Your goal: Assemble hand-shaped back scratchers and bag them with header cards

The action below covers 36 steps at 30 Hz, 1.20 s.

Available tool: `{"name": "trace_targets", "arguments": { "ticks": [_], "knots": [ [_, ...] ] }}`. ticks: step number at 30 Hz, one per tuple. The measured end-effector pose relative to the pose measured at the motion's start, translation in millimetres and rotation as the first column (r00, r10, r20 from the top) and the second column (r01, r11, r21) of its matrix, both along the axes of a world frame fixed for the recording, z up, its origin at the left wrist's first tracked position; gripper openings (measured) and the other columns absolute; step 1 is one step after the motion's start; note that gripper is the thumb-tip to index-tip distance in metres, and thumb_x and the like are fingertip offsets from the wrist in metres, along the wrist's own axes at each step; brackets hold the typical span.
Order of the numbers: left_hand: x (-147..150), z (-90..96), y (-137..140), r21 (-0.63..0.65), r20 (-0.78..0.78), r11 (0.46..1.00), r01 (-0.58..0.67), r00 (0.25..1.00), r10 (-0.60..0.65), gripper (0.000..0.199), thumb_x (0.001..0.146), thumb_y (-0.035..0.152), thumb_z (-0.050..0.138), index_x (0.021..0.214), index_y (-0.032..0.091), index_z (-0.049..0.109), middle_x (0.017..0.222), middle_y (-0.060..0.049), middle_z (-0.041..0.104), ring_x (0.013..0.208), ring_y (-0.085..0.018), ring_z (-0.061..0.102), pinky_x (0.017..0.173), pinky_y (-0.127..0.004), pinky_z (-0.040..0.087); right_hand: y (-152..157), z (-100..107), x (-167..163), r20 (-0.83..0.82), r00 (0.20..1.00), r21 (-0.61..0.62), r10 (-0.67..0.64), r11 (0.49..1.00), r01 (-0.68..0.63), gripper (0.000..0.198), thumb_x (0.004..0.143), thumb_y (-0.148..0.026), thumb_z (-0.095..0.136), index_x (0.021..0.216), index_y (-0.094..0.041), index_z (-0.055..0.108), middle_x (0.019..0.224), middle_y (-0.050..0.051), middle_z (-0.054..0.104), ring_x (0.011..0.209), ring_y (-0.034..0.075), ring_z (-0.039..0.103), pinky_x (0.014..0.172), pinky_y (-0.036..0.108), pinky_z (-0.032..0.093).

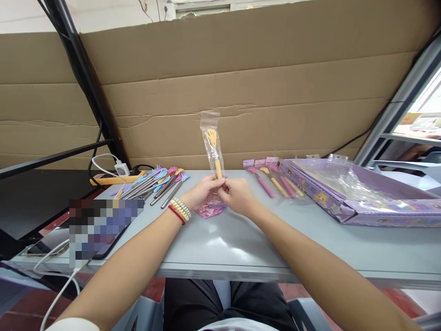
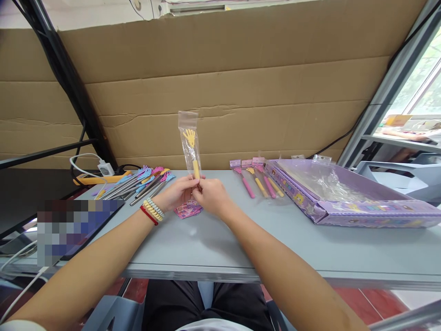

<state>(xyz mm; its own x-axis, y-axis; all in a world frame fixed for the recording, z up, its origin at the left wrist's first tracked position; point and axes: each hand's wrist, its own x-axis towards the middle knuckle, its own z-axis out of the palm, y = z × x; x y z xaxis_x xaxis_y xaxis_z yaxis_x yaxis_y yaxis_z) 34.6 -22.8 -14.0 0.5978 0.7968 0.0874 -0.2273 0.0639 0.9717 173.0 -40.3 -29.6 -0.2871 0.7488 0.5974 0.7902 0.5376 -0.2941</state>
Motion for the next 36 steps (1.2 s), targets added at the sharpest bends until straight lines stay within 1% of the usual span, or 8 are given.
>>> {"name": "trace_targets", "arguments": {
  "ticks": [4,8,15,19,23,28,32,36],
  "knots": [
    [9.1,-4.0,-2.4,-0.095,-0.066,0.975,-0.203,0.978,0.197,0.019,0.080,0.033,0.061,0.081,0.017,0.051,0.062,0.004,0.052,0.053,-0.009,0.051,0.051,-0.021,0.043,1.8,-3.0,-3.6,0.077,0.994,-0.103,0.074,0.992,-0.066,0.029,0.087,-0.024,0.044,0.066,-0.017,0.063,0.065,0.006,0.065,0.055,0.013,0.051,0.056,0.025,0.031],
    [17.9,-10.1,-4.3,-0.062,-0.188,0.939,-0.337,0.928,0.321,0.019,0.087,0.030,0.051,0.073,0.019,0.044,0.055,0.006,0.046,0.048,-0.009,0.047,0.048,-0.021,0.038,2.3,-6.0,-5.7,0.173,0.981,-0.154,0.087,0.986,-0.060,0.025,0.083,-0.018,0.045,0.068,-0.016,0.064,0.071,0.009,0.068,0.058,0.015,0.053,0.055,0.026,0.030],
    [11.5,-5.8,4.4,0.044,-0.101,0.927,-0.374,0.921,0.376,0.032,0.084,0.039,0.051,0.062,0.020,0.039,0.047,0.006,0.039,0.041,-0.008,0.041,0.042,-0.022,0.033,-3.2,-3.6,-1.0,0.029,0.955,0.005,0.294,0.956,-0.294,0.014,0.081,-0.020,0.051,0.077,-0.017,0.063,0.062,0.001,0.060,0.053,0.010,0.045,0.057,0.022,0.032],
    [1.6,-1.0,14.5,0.030,-0.043,0.902,-0.431,0.901,0.432,0.035,0.080,0.044,0.056,0.062,0.021,0.036,0.046,0.008,0.035,0.035,-0.006,0.034,0.038,-0.022,0.032,0.4,-1.5,6.2,-0.075,0.971,0.054,0.226,0.973,-0.222,0.022,0.084,-0.024,0.047,0.094,-0.018,0.066,0.053,-0.004,0.051,0.048,0.009,0.041,0.056,0.022,0.032],
    [-8.7,-1.1,24.3,0.032,-0.008,0.891,-0.452,0.892,0.453,0.037,0.073,0.042,0.065,0.068,0.022,0.034,0.046,0.012,0.031,0.034,-0.005,0.031,0.042,-0.023,0.040,13.7,-6.8,16.5,-0.030,0.991,-0.079,0.127,0.989,-0.129,0.021,0.083,-0.024,0.049,0.090,-0.017,0.067,0.054,-0.003,0.053,0.051,0.010,0.043,0.056,0.023,0.031],
    [-18.9,-1.9,31.9,0.082,-0.022,0.851,-0.518,0.853,0.521,0.037,0.071,0.033,0.066,0.065,0.022,0.031,0.041,0.013,0.024,0.031,-0.003,0.022,0.034,-0.019,0.024,25.2,-17.2,22.9,0.127,0.982,-0.318,0.140,0.944,-0.093,0.034,0.081,-0.038,0.058,0.105,-0.017,0.065,0.080,0.004,0.064,0.067,0.014,0.054,0.061,0.024,0.036],
    [-24.0,0.5,33.0,0.063,-0.019,0.844,-0.533,0.845,0.535,0.036,0.072,0.030,0.064,0.064,0.022,0.029,0.040,0.014,0.023,0.031,-0.003,0.019,0.033,-0.019,0.019,25.4,-19.1,21.1,0.219,0.959,-0.385,0.177,0.919,-0.082,0.045,0.081,-0.052,0.056,0.109,-0.018,0.064,0.103,0.010,0.062,0.085,0.020,0.058,0.070,0.028,0.039],
    [-25.2,-1.2,34.0,0.082,-0.045,0.853,-0.516,0.853,0.521,0.035,0.071,0.032,0.066,0.065,0.022,0.033,0.039,0.013,0.029,0.030,-0.004,0.025,0.034,-0.020,0.025,26.2,-18.8,21.0,0.228,0.955,-0.407,0.190,0.910,-0.084,0.043,0.083,-0.053,0.055,0.109,-0.020,0.064,0.105,0.010,0.061,0.087,0.020,0.059,0.072,0.028,0.040]
  ]
}}
